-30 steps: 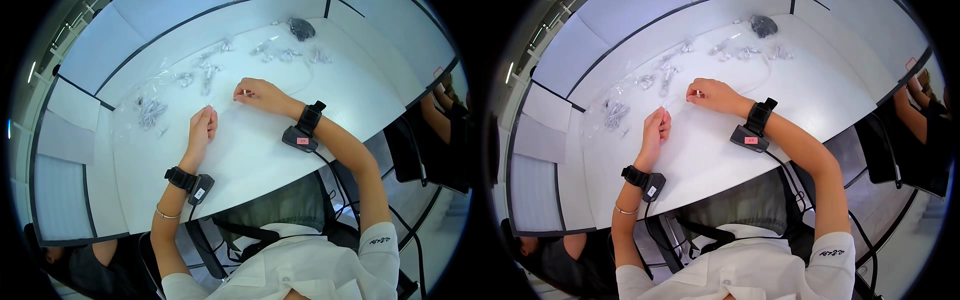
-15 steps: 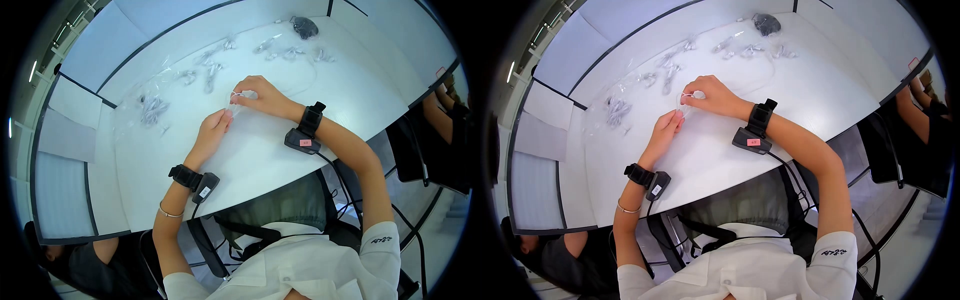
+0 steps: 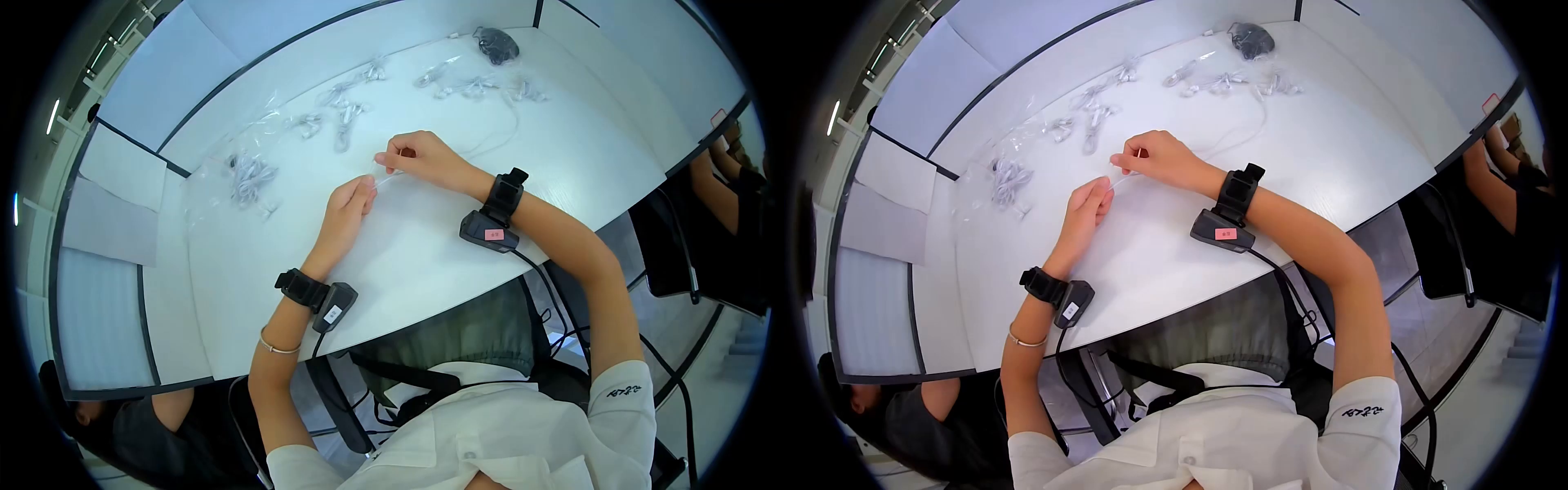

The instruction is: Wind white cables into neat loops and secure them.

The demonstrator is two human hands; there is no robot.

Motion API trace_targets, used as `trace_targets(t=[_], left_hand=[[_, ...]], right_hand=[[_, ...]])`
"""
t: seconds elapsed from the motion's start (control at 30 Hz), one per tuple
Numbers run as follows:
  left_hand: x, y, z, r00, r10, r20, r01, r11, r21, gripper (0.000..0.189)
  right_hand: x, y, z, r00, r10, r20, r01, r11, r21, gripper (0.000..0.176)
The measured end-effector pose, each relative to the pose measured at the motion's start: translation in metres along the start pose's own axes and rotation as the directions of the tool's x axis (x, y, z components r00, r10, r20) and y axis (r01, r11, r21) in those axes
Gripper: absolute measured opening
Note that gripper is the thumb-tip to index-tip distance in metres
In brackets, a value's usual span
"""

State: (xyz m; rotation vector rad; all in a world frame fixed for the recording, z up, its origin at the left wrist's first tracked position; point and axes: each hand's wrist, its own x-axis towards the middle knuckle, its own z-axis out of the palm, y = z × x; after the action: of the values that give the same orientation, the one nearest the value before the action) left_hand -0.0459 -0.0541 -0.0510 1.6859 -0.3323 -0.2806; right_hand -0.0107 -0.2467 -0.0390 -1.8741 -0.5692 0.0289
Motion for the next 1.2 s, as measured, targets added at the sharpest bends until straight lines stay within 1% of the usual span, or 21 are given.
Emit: trace_targets(t=[0.1, 0.2, 0.3, 0.4, 0.5, 0.6, 0.7, 0.8, 0.9, 1.0, 1.1, 1.2], left_hand=[[0.001, 0.000, 0.000, 1.000, -0.013, 0.001, 0.013, 1.000, -0.004, 0.036], [0.001, 0.003, -0.003, 0.999, -0.023, 0.040, 0.023, 1.000, -0.013, 0.038], [0.002, 0.008, -0.006, 0.991, -0.100, 0.092, 0.103, 0.994, -0.032, 0.039], [0.005, 0.011, -0.014, 0.974, -0.176, 0.140, 0.191, 0.976, -0.108, 0.037], [0.006, 0.009, -0.019, 0.960, -0.176, 0.217, 0.212, 0.965, -0.157, 0.036], [0.005, 0.010, -0.020, 0.958, -0.159, 0.238, 0.209, 0.957, -0.200, 0.035], [0.004, 0.012, -0.020, 0.954, -0.159, 0.255, 0.205, 0.965, -0.163, 0.035], [0.003, 0.012, -0.017, 0.953, -0.196, 0.230, 0.219, 0.973, -0.079, 0.036], [0.003, 0.013, -0.019, 0.948, -0.183, 0.261, 0.200, 0.979, -0.038, 0.037], [0.002, 0.014, -0.018, 0.948, -0.153, 0.279, 0.168, 0.985, -0.027, 0.038], [0.001, 0.015, -0.016, 0.952, -0.129, 0.277, 0.136, 0.991, -0.004, 0.038], [0.001, 0.014, -0.015, 0.953, -0.127, 0.276, 0.138, 0.990, -0.017, 0.038]], right_hand=[[-0.001, -0.003, -0.001, 1.000, -0.001, 0.002, 0.001, 0.998, 0.065, 0.033], [0.002, 0.004, -0.001, 0.999, -0.017, 0.051, 0.007, 0.981, 0.196, 0.028], [0.000, -0.004, -0.007, 0.987, 0.046, 0.153, -0.088, 0.956, 0.281, 0.023], [-0.001, -0.009, -0.017, 0.950, 0.077, 0.302, -0.169, 0.941, 0.292, 0.021], [-0.004, -0.008, -0.023, 0.944, 0.030, 0.328, -0.144, 0.933, 0.329, 0.020], [-0.006, -0.009, -0.024, 0.936, -0.010, 0.351, -0.124, 0.926, 0.356, 0.022], [-0.003, -0.002, -0.023, 0.951, 0.044, 0.306, -0.146, 0.937, 0.318, 0.023], [0.000, 0.000, -0.022, 0.959, 0.077, 0.271, -0.167, 0.930, 0.326, 0.022], [0.001, 0.004, -0.018, 0.973, 0.074, 0.219, -0.147, 0.930, 0.338, 0.021], [0.003, 0.007, -0.014, 0.981, 0.062, 0.186, -0.125, 0.929, 0.348, 0.022], [0.003, 0.009, -0.011, 0.991, -0.033, 0.131, -0.022, 0.918, 0.395, 0.020], [0.000, 0.005, -0.008, 0.996, -0.082, 0.031, 0.074, 0.976, 0.205, 0.021]])
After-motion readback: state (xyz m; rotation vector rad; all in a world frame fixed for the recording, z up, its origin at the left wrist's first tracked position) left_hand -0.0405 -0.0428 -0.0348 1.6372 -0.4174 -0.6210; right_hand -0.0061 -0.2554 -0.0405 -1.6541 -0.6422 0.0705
